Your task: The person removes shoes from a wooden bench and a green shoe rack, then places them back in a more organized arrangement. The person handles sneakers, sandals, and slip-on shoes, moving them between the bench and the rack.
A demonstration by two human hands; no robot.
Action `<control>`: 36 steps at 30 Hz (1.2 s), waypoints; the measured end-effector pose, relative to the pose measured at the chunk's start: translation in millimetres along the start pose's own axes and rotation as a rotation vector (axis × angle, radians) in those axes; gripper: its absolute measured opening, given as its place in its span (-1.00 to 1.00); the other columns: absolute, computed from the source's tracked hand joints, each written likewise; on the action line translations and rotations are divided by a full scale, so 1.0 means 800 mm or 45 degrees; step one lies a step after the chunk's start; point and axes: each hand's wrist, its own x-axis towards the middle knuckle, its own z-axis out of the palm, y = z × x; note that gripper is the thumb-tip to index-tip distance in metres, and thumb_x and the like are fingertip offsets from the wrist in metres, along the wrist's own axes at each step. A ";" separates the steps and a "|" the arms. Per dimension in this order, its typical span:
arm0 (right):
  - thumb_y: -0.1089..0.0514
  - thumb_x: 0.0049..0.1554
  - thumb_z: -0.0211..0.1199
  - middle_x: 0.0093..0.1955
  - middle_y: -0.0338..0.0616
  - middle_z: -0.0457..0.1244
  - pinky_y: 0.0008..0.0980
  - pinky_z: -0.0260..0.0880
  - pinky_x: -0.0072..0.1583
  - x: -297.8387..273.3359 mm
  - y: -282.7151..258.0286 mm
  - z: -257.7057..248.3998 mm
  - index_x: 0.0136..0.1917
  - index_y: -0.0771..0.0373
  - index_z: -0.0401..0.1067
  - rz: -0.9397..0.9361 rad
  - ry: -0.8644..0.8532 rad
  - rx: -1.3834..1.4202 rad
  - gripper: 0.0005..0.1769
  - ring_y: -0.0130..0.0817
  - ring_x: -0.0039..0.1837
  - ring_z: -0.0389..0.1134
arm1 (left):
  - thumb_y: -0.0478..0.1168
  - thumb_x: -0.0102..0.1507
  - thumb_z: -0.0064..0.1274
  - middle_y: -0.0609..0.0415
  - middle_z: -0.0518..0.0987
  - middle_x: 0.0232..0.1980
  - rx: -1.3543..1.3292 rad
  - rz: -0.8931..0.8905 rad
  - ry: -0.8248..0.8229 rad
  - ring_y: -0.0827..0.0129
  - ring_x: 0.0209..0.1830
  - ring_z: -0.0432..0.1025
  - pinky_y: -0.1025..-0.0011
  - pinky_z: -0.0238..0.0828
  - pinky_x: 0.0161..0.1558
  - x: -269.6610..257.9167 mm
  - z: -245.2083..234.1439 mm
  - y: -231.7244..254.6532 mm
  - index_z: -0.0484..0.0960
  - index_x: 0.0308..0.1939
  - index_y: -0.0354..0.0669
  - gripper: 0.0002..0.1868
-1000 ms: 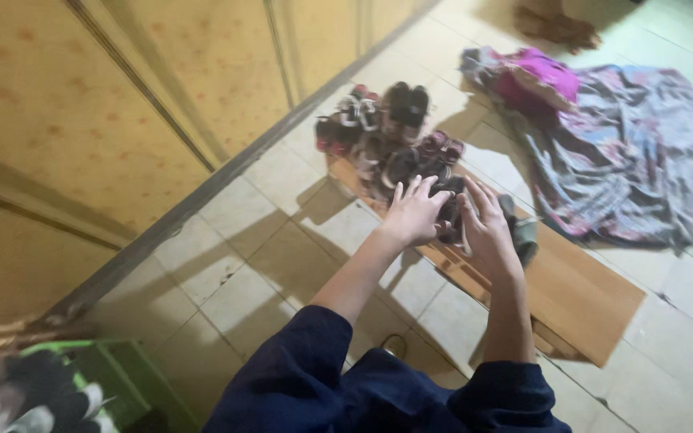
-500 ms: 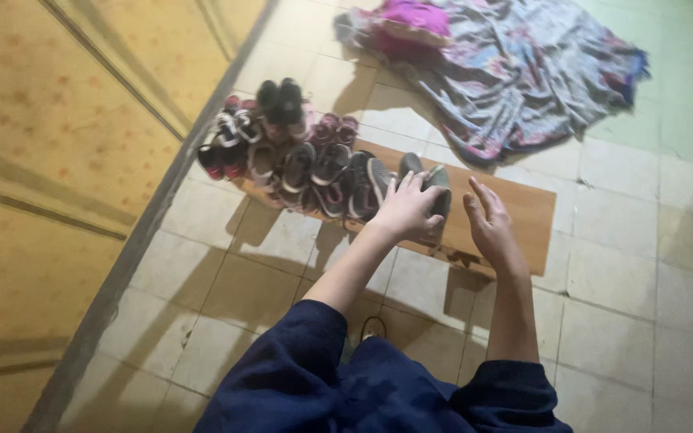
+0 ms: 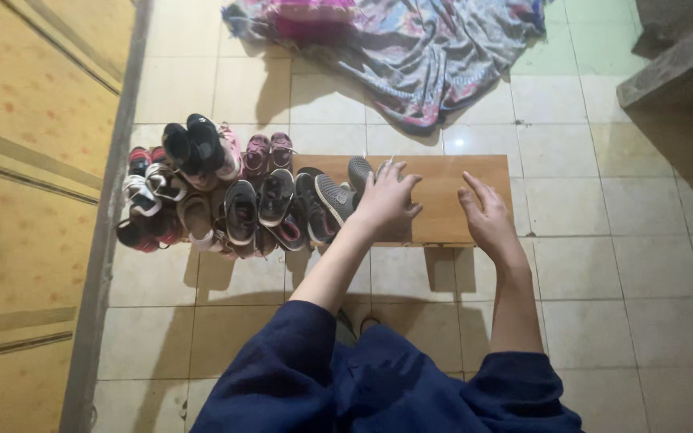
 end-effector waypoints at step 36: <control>-0.20 0.04 0.39 0.28 0.06 0.33 0.44 -0.10 0.48 0.382 0.356 0.324 0.71 -0.15 -0.22 -0.038 -1.015 -1.029 0.16 0.08 0.32 0.35 | -0.16 0.19 0.09 0.00 0.22 0.54 -0.138 -0.836 -0.306 0.07 0.55 0.09 -0.18 -0.11 0.49 0.220 0.250 -0.204 0.24 0.49 -0.01 -0.24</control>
